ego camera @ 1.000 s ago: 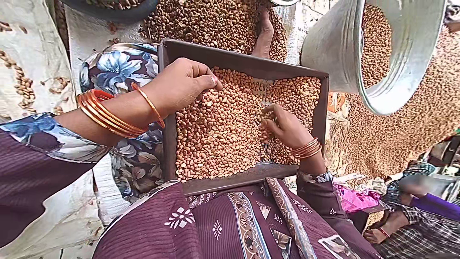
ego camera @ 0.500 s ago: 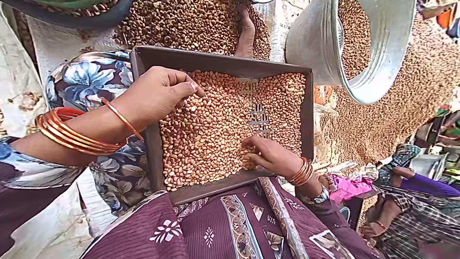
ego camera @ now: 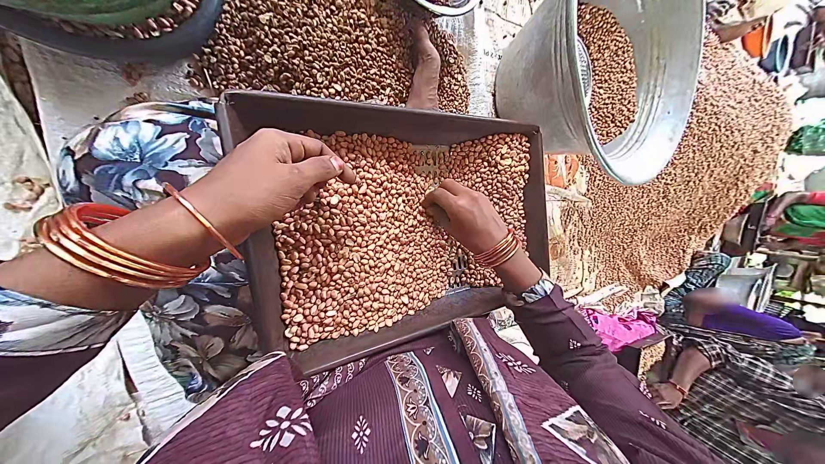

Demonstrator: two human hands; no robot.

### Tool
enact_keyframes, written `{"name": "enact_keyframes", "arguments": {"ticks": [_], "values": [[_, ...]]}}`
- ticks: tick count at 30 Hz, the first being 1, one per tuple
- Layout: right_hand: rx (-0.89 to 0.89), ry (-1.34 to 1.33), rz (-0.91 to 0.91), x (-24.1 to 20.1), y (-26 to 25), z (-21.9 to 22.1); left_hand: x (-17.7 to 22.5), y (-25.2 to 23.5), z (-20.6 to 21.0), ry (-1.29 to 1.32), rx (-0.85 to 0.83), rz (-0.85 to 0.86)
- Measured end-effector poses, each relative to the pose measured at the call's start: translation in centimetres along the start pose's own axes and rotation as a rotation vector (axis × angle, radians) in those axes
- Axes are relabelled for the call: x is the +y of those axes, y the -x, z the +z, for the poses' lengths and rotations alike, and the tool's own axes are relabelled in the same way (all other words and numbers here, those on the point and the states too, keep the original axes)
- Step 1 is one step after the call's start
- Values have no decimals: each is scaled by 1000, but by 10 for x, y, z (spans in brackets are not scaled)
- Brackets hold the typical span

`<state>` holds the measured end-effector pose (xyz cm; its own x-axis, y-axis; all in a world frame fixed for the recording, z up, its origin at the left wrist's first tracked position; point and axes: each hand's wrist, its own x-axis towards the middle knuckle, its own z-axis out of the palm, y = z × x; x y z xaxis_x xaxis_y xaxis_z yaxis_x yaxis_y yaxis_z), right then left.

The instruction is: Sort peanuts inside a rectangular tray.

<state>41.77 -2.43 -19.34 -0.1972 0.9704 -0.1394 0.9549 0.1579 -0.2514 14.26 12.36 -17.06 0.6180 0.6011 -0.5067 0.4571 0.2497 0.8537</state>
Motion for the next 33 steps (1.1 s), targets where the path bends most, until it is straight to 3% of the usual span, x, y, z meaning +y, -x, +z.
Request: {"name": "enact_keyframes", "arguments": {"ticks": [7,12,17,19,21,22,25,27,29,31,33], "values": [[-70,60,-23,-2,0,-2,1,-3,0,257,-111,-200],[-121,25,-22,3,-5,-6,0,-4,0,361,-110,-247],[110,-424,-98,-33,-13,-47,-4,-2,7,378,-213,-218],[212,-385,-89,-37,-17,-67,-6,0,11,393,-230,-226],[311,-154,31,-20,-19,-79,-8,-1,12,389,-231,-214],[274,-42,137,-10,-17,-84,-9,-1,11,385,-220,-206],[-14,171,474,30,-29,-77,-6,-3,7,379,-193,-200],[-264,277,653,29,-43,-54,-3,-4,5,390,-166,-214],[-304,187,536,18,-46,-35,-1,-4,5,393,-139,-231],[-171,-252,183,20,-42,-36,-1,-5,3,390,-129,-229],[-62,-452,76,21,-39,-48,-3,-6,2,386,-122,-226]]}}
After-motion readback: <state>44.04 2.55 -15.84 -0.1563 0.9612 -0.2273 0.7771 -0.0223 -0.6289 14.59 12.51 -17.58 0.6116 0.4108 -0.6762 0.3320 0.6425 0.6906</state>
